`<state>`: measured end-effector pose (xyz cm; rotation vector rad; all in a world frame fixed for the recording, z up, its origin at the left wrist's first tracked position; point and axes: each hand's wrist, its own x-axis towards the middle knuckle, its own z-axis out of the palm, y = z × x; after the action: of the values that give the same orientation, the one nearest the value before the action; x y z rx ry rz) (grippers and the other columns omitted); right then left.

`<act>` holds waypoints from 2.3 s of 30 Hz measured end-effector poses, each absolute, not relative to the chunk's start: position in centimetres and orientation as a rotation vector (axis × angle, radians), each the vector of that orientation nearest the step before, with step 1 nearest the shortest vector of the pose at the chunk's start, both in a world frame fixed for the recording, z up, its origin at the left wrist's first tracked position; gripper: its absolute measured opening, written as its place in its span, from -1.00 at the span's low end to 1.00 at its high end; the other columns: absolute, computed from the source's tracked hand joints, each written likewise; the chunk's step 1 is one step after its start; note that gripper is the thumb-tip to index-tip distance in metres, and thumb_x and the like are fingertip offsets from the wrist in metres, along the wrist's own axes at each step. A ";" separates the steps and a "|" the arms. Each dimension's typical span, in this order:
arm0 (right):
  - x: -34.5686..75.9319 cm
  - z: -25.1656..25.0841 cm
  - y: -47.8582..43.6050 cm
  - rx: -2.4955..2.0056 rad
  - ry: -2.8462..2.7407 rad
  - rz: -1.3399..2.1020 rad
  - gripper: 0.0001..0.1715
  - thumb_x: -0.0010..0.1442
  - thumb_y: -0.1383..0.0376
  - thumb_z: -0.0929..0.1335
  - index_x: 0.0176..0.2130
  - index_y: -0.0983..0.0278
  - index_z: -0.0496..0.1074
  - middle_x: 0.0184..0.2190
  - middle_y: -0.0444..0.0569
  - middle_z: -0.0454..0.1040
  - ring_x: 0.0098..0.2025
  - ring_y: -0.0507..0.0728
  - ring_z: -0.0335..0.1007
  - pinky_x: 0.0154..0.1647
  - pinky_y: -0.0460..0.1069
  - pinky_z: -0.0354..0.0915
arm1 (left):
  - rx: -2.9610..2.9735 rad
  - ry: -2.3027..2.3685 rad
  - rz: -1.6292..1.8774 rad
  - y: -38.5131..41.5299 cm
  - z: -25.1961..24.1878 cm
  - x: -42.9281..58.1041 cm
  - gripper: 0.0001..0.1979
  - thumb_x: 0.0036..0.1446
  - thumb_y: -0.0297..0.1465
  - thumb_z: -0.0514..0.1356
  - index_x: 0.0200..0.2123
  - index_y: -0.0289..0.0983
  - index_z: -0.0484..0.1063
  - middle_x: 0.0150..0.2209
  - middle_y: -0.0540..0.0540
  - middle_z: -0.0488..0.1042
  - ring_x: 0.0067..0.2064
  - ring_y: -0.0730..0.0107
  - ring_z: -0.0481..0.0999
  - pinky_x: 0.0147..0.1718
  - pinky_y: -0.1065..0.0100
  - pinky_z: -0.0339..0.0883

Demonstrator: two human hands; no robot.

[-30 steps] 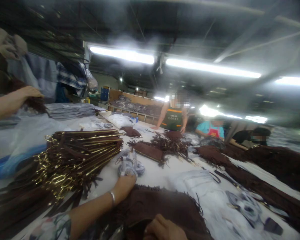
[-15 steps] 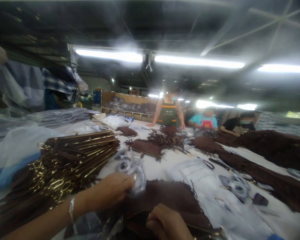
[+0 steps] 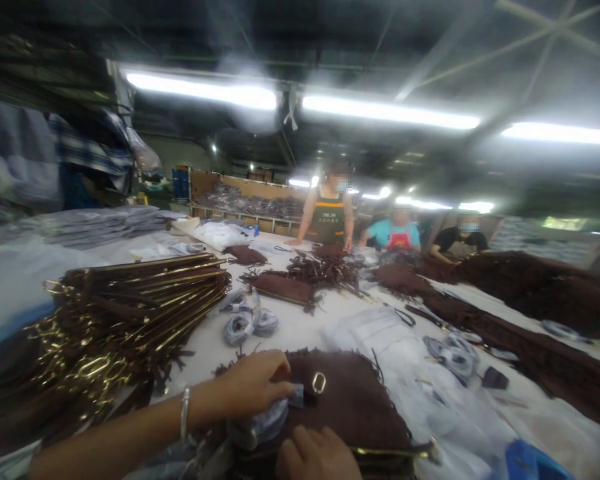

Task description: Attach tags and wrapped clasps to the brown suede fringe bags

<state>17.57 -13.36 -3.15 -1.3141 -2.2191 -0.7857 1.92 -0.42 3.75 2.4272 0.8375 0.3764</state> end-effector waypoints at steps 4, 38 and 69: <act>17.9 -1.9 -12.4 -1.448 -2.241 -0.134 -0.90 0.07 0.35 0.41 -0.45 0.22 0.39 -0.50 -0.17 0.55 -0.53 0.03 0.42 -0.54 -0.09 0.08 | 2.540 0.786 0.319 -1.7 1.4 4.2 -0.75 0.06 -0.34 0.26 -0.14 -0.17 0.49 -0.15 -0.05 0.54 -0.11 0.15 0.49 -0.14 0.27 0.26; 18.9 -1.4 -12.3 -1.612 -1.314 1.192 -0.84 -0.01 0.34 0.35 -0.59 0.29 0.37 -0.71 -0.23 0.28 -0.70 -0.08 0.14 -0.69 -0.17 -0.01 | 2.434 0.544 0.539 -3.3 0.5 0.9 -0.93 0.22 -0.46 0.21 -0.22 -0.20 0.46 -0.23 0.02 0.48 -0.18 0.36 0.41 -0.19 0.37 0.18; 17.9 -0.8 -13.4 -1.765 -1.336 0.884 -0.84 0.02 0.33 0.35 -0.57 0.24 0.38 -0.71 -0.21 0.33 -0.64 0.00 0.27 -0.60 -0.13 0.05 | 2.105 0.559 0.539 -4.3 1.3 1.4 -0.84 0.25 -0.42 0.12 -0.27 -0.23 0.53 -0.28 -0.01 0.53 -0.21 0.34 0.48 -0.17 0.36 0.25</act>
<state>17.90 -13.37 -0.81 -1.7650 -1.3362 0.8835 1.39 -4.28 1.30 2.1048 0.5589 0.5393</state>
